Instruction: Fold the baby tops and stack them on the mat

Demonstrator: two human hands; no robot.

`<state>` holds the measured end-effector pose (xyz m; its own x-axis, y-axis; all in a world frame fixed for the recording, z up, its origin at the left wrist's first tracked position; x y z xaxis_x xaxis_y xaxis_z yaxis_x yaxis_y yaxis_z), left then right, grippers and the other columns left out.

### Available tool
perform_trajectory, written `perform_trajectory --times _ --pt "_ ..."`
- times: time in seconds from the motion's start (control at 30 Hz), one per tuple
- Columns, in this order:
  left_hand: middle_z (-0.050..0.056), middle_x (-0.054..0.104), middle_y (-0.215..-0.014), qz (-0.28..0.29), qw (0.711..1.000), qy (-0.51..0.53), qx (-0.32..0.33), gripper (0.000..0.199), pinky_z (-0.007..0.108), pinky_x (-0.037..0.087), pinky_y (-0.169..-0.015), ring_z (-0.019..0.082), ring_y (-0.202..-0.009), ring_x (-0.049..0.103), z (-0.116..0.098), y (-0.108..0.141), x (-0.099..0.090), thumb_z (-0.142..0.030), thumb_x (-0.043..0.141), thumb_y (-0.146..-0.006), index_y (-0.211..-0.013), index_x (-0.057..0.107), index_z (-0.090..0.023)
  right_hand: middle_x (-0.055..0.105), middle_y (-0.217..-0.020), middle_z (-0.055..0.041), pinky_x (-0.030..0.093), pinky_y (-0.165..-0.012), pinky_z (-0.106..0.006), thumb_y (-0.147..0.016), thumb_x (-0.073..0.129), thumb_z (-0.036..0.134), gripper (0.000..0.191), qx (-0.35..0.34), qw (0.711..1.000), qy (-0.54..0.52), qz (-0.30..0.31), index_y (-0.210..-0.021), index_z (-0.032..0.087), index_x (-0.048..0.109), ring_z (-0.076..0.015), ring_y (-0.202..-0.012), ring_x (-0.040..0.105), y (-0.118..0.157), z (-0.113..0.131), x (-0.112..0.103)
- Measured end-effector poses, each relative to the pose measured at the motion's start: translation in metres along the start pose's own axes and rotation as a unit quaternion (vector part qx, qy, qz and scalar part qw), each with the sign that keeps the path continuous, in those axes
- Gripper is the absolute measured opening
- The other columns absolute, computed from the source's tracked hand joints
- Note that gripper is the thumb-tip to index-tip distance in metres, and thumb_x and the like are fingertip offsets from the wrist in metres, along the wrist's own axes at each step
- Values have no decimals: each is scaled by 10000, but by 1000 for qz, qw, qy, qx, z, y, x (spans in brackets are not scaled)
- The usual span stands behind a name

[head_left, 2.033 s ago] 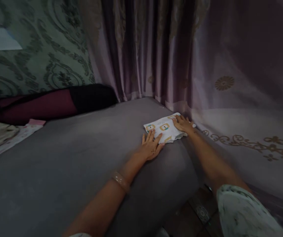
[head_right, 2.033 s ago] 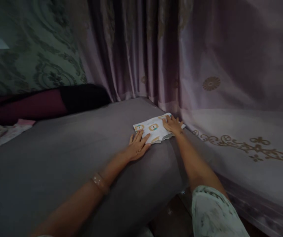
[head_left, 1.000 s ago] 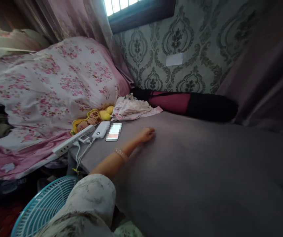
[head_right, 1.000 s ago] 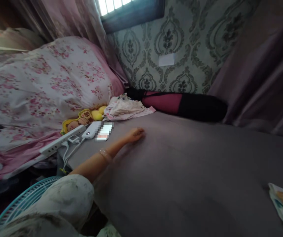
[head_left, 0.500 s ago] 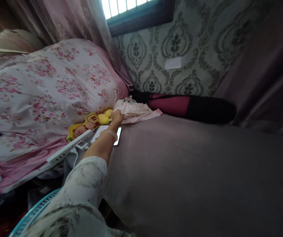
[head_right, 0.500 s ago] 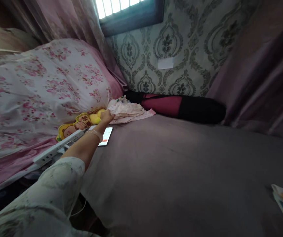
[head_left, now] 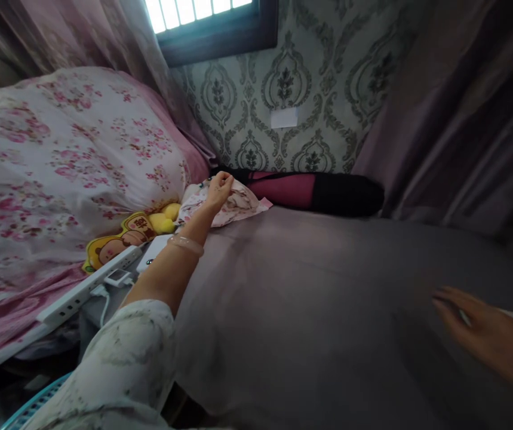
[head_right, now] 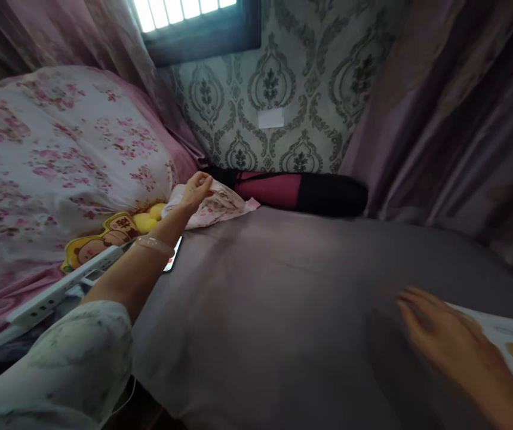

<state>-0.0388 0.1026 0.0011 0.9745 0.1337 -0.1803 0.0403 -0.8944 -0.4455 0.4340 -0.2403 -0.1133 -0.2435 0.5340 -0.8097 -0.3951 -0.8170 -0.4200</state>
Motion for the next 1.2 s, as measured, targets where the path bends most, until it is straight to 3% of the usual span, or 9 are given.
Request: perform_trajectory --times 0.17,0.33,0.53,0.7,0.77,0.87,0.97,1.1,1.2 --pt "-45 500 -662 71 986 149 -13 123 226 476 -614 91 -590 517 -39 35 54 -290 553 -869 -812 481 -209 735 -967 -67 532 -867 -451 -767 458 477 307 -23 998 -54 37 -914 334 687 -273 -896 693 -13 85 14" --pt "-58 491 -672 144 952 267 -42 200 223 488 -604 76 -578 516 -66 79 99 -338 622 -828 -796 477 -204 740 -885 -43 546 -766 -376 -829 483 411 278 -75 978 -196 5 -873 258 712 -229 -812 689 -24 166 17" --pt "-46 539 -708 204 928 299 -85 221 221 497 -622 74 -611 549 -82 122 131 -366 659 -822 -817 526 -190 702 -943 -51 525 -703 -315 -819 597 350 190 -124 937 -316 -79 -935 235 693 -190 -815 655 -38 219 11" --pt "1 593 -754 218 925 298 -86 338 265 513 -689 106 -683 599 -79 143 138 -501 618 -841 -833 530 -175 696 -893 -46 512 -725 -321 -800 621 404 217 -109 916 -384 -37 -899 221 685 -183 -791 644 -51 231 34" --pt "30 619 -819 205 934 286 -64 378 289 509 -746 129 -762 619 -75 152 133 -545 593 -841 -875 522 -176 699 -839 -45 511 -718 -326 -787 618 460 270 -58 894 -445 -18 -849 205 681 -186 -774 646 -57 225 47" --pt "45 625 -918 153 966 209 2 398 283 484 -780 147 -859 606 -68 171 120 -487 719 -747 -915 520 -186 694 -791 -40 513 -646 -311 -711 672 538 346 39 847 -530 23 -799 202 667 -187 -730 647 -63 216 69" --pt "11 604 -856 146 981 118 39 391 259 463 -718 132 -788 575 -57 190 119 -384 796 -665 -879 531 -192 682 -740 -30 510 -580 -295 -655 728 528 346 107 807 -577 67 -749 205 649 -179 -667 643 -63 216 84" --pt "-8 603 -764 200 970 132 21 219 252 455 -669 119 -702 561 -40 197 130 -298 720 -709 -823 572 -185 675 -706 -20 518 -581 -296 -638 760 472 305 140 782 -601 86 -731 206 643 -176 -650 645 -63 217 83" --pt "-12 605 -731 187 972 145 -10 151 243 442 -652 113 -675 554 -34 189 125 -251 691 -680 -777 604 -175 677 -736 -8 522 -621 -291 -641 767 457 301 128 788 -598 72 -764 209 647 -158 -669 640 -69 210 68"
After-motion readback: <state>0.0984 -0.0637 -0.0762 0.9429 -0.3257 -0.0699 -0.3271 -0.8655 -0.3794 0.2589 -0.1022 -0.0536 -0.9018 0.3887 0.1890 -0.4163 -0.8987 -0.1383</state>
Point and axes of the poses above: each hand's wrist, its own y-axis away from the middle knuckle, its own x-axis out of the palm, z = x × y, the point moved 7 cm from there along -y, towards the middle knuckle
